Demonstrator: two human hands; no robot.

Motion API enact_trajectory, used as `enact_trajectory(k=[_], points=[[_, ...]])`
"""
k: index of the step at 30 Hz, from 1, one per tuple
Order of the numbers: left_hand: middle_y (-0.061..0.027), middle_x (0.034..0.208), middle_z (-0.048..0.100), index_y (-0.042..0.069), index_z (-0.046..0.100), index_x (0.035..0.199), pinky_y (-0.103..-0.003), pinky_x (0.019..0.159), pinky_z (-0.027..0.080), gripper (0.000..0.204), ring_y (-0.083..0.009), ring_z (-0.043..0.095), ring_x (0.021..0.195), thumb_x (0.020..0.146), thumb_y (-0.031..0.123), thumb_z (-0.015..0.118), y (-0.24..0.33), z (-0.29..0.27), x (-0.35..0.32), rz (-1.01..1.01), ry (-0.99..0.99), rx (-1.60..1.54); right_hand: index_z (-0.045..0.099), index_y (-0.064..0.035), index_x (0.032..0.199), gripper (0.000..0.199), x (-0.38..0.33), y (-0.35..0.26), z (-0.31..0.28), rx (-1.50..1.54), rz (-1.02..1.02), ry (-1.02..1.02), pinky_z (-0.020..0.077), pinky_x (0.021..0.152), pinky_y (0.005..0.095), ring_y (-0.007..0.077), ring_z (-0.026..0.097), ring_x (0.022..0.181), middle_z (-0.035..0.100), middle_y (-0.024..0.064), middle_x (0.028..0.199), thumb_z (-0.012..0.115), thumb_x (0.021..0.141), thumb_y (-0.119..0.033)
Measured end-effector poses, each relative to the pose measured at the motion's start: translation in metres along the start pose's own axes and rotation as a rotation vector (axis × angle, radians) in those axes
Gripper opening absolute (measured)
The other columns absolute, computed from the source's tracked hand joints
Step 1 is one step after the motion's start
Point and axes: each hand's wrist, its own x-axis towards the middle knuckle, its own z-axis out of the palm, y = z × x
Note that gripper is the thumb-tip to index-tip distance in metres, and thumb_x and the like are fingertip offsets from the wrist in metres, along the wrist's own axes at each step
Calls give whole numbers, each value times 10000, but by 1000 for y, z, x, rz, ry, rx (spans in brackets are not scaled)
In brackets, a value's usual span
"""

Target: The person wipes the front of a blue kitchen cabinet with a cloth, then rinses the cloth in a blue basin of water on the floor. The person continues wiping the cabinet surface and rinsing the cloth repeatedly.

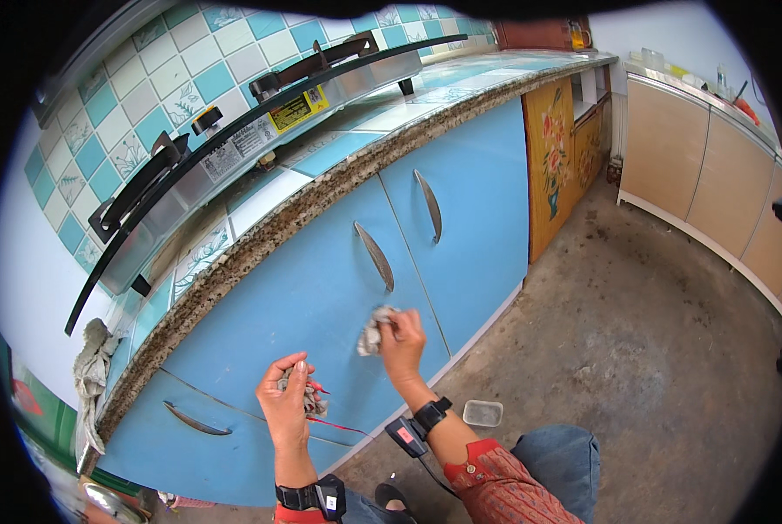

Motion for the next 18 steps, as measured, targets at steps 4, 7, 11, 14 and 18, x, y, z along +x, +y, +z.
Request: enact_trajectory(k=[4, 7, 11, 14, 18], points=[[-93, 823, 636, -18, 653, 1013, -249, 531, 495, 155, -120, 593, 617, 896, 83, 646, -2, 3, 1, -20, -25, 14, 631, -27, 835, 96, -5, 11, -6, -72, 113, 68, 484, 582, 353, 258, 590, 676, 570, 103, 806, 674, 763, 18], [-95, 828, 636, -11, 642, 1028, -240, 483, 469, 173, -122, 592, 589, 898, 104, 649, -5, 3, 1, -19, -33, 22, 628, -16, 850, 122, 17, -10, 8, -42, -141, 37, 477, 578, 337, 256, 577, 649, 560, 109, 769, 684, 749, 22], [-99, 829, 643, -22, 652, 1011, -244, 531, 498, 156, -122, 601, 607, 896, 84, 646, -4, 2, 0, -18, -33, 25, 627, -30, 858, 125, 36, -30, 10, -127, -340, 10, 477, 566, 355, 289, 575, 641, 568, 110, 779, 683, 753, 9], [-98, 825, 646, -26, 657, 1002, -243, 557, 511, 142, -121, 607, 616, 894, 65, 641, -1, 2, 0, -14, -22, 8, 638, -49, 877, 141, 27, -28, -3, -233, -349, 0, 477, 547, 372, 289, 584, 629, 566, 93, 775, 682, 756, 8], [-96, 819, 649, -20, 660, 994, -241, 534, 502, 128, -119, 608, 610, 893, 55, 637, 2, 2, -2, -64, -39, -13, 646, -41, 889, 122, 28, -32, -4, -240, -343, -12, 472, 530, 374, 286, 581, 620, 551, 93, 764, 677, 775, -9]])
